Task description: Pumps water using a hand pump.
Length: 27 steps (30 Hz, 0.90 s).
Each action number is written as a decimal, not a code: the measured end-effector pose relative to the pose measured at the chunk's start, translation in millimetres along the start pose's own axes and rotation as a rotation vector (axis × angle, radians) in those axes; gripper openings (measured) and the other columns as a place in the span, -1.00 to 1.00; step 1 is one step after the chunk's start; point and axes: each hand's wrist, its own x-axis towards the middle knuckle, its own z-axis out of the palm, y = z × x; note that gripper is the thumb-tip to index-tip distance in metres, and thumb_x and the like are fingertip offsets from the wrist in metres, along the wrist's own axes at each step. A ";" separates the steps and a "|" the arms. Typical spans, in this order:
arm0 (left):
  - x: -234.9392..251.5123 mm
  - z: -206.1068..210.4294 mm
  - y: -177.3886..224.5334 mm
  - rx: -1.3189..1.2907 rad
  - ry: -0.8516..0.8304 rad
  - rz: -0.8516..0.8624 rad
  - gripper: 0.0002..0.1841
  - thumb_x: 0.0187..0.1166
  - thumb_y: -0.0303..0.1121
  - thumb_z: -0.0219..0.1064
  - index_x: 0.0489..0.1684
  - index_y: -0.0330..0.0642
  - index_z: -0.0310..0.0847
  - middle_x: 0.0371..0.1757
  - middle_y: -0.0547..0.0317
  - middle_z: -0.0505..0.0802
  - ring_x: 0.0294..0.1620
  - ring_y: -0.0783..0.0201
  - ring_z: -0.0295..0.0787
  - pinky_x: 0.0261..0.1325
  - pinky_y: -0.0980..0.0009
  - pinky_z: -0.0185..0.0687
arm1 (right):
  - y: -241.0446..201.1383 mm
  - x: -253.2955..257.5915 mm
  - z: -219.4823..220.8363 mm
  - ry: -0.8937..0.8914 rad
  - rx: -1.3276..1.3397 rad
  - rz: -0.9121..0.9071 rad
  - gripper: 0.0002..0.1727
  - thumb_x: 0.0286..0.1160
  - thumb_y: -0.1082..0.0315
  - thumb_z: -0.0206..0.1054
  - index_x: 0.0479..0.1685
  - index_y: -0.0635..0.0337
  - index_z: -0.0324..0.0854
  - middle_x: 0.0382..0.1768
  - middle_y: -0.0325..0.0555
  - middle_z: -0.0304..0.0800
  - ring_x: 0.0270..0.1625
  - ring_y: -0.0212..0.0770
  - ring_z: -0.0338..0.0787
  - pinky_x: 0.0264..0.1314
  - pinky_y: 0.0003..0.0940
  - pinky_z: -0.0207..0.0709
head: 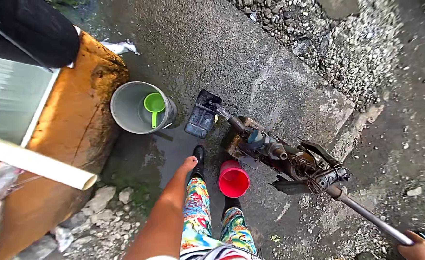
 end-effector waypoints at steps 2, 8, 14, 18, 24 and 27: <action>-21.7 23.6 -14.5 -0.061 0.015 -0.063 -0.58 0.85 -0.30 0.09 0.52 -0.40 0.49 0.48 -0.36 0.66 0.50 -0.18 0.62 0.59 -0.07 0.43 | 2.1 38.9 14.6 0.015 0.030 -0.079 -0.55 0.28 0.26 0.53 0.24 0.05 0.77 0.11 0.42 0.83 0.28 0.48 0.76 0.22 0.52 0.49; -65.8 104.0 -65.5 -0.338 0.114 -0.232 -0.59 0.86 -0.32 0.09 0.55 -0.37 0.46 0.46 -0.39 0.65 0.41 -0.22 0.67 0.46 -0.11 0.52 | -18.8 114.4 66.0 0.098 0.139 -0.233 -0.53 0.28 0.31 0.53 0.27 0.03 0.76 0.10 0.40 0.83 0.26 0.47 0.76 0.23 0.52 0.47; -92.5 172.4 -79.5 -0.330 0.110 -0.262 -0.60 0.87 -0.32 0.08 0.56 -0.34 0.46 0.44 -0.36 0.67 0.38 -0.19 0.68 0.43 -0.08 0.51 | -71.1 163.0 129.9 0.133 0.329 -0.379 -0.60 0.32 0.37 0.53 0.20 0.16 0.77 0.08 0.45 0.82 0.26 0.49 0.75 0.28 0.53 0.44; -83.7 185.3 -67.7 -0.140 0.050 -0.156 -0.57 0.84 -0.32 0.11 0.57 -0.36 0.46 0.47 -0.37 0.67 0.51 -0.21 0.61 0.59 -0.10 0.42 | -115.1 170.1 163.5 0.092 0.489 -0.411 -0.63 0.36 0.45 0.50 0.19 0.27 0.76 0.11 0.48 0.80 0.29 0.49 0.74 0.33 0.50 0.43; -49.1 120.5 -24.7 -0.083 0.120 -0.011 -0.52 0.82 -0.31 0.17 0.62 -0.39 0.39 0.49 -0.40 0.65 0.56 -0.23 0.57 0.65 -0.11 0.37 | -162.9 167.8 207.5 -0.067 0.758 -0.406 -0.62 0.42 0.48 0.53 0.23 0.39 0.73 0.14 0.49 0.79 0.32 0.41 0.73 0.48 0.40 0.40; -22.4 57.9 0.3 -0.056 0.194 0.032 -0.46 0.84 -0.23 0.15 0.68 -0.39 0.32 0.53 -0.40 0.62 0.59 -0.24 0.55 0.67 -0.12 0.35 | -157.8 146.0 201.6 0.064 0.695 -0.659 -0.59 0.51 0.34 0.52 0.17 0.53 0.70 0.12 0.50 0.79 0.28 0.32 0.78 0.49 0.11 0.53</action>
